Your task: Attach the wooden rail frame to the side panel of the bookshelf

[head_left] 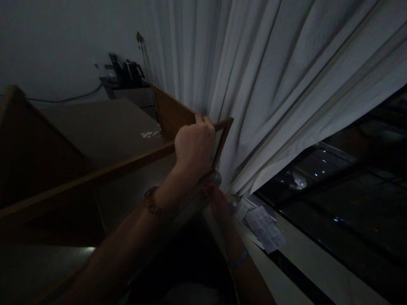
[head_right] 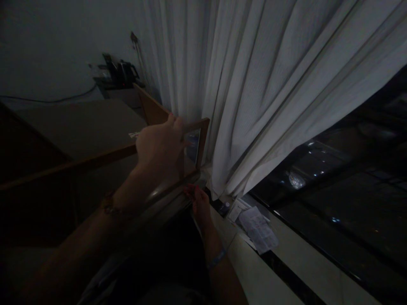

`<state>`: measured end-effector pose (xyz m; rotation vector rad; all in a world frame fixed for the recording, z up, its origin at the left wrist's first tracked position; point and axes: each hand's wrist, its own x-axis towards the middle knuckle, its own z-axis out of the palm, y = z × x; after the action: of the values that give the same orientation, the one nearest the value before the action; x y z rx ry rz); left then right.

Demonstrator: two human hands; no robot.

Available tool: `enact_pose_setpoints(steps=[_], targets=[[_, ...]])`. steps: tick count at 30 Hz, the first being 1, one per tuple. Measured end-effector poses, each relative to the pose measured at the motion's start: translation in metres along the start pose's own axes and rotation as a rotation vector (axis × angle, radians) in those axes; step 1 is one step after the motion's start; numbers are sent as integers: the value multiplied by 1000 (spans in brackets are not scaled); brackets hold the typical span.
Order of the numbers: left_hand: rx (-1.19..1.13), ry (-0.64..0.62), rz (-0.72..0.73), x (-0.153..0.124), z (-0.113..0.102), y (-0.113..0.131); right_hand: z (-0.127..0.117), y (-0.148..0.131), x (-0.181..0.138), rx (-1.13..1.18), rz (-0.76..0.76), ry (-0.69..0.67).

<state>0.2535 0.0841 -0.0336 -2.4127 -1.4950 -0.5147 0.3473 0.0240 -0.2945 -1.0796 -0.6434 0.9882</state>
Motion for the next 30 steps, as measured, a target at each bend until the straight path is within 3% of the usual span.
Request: enact_pose_setpoints(steps=[10,14,23,30], targets=[[0,1,-8,0,0,0,3,-9,0,-57,-94,-6],[5,11,-2,0,1,0,2,-7,-7,-217,-165,-68],[18,1,-9,0,1,1,-6,-14,-5,-563,-370,-58],[3,5,-11,0,2,0,-4,-15,-7,-481,-252,-73]])
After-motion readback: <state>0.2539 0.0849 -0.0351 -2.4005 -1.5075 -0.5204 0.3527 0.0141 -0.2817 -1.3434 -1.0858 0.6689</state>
